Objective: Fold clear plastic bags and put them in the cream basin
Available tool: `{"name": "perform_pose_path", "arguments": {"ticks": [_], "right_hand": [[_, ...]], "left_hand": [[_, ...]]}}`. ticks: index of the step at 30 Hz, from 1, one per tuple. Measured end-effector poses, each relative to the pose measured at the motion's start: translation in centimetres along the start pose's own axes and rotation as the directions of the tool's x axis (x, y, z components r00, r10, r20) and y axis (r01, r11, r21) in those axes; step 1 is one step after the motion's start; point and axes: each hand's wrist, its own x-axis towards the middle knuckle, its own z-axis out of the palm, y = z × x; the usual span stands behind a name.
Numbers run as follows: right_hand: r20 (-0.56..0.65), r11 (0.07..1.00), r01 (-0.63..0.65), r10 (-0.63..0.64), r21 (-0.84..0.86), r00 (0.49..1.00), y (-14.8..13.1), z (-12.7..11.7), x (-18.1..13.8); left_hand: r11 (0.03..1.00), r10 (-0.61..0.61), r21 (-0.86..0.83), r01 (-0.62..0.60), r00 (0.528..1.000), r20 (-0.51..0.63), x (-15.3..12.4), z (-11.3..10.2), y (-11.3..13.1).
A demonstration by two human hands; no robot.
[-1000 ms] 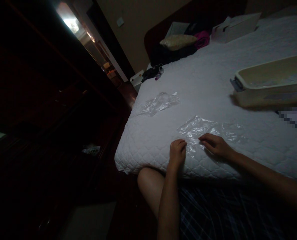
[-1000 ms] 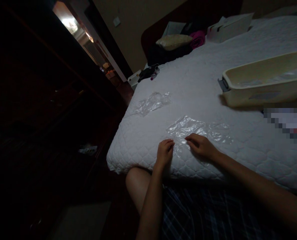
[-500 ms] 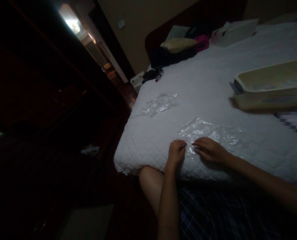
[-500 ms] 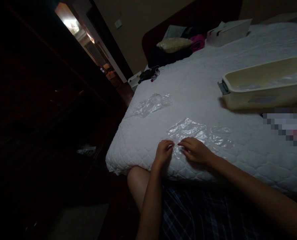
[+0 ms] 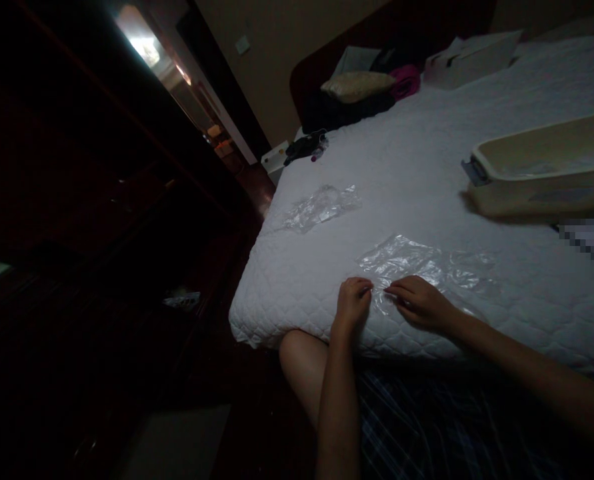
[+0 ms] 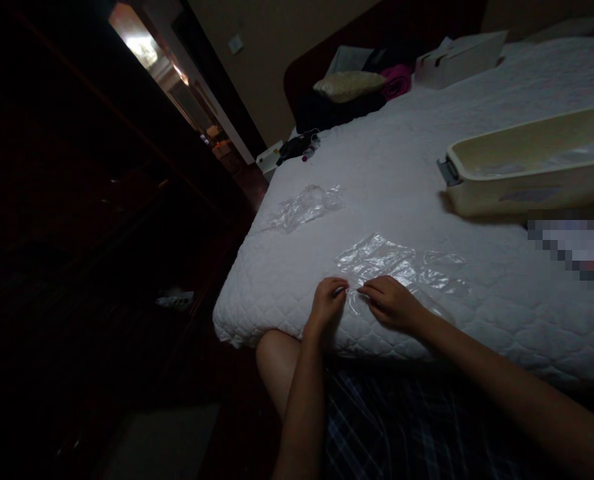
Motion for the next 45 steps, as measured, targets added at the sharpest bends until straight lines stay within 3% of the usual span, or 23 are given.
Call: {"name": "perform_pose_path", "arguments": {"ticks": [24,33,45], "right_hand": [[0.053,0.998,-0.021,0.018,0.064,0.998,-0.6,-0.9,0.8],[0.007,0.996,-0.044,0.044,0.079,0.999,-0.4,-0.9,0.6],[-0.08,0.991,-0.127,0.129,0.038,0.988,-0.2,-0.8,0.6]], "left_hand": [[0.998,0.026,0.064,-0.027,1.0,0.017,0.0,-0.1,0.5],[0.997,0.016,0.081,-0.016,1.0,0.007,0.0,-0.2,0.7],[0.966,-0.007,0.259,0.005,1.0,0.008,0.1,0.2,1.9]]}}
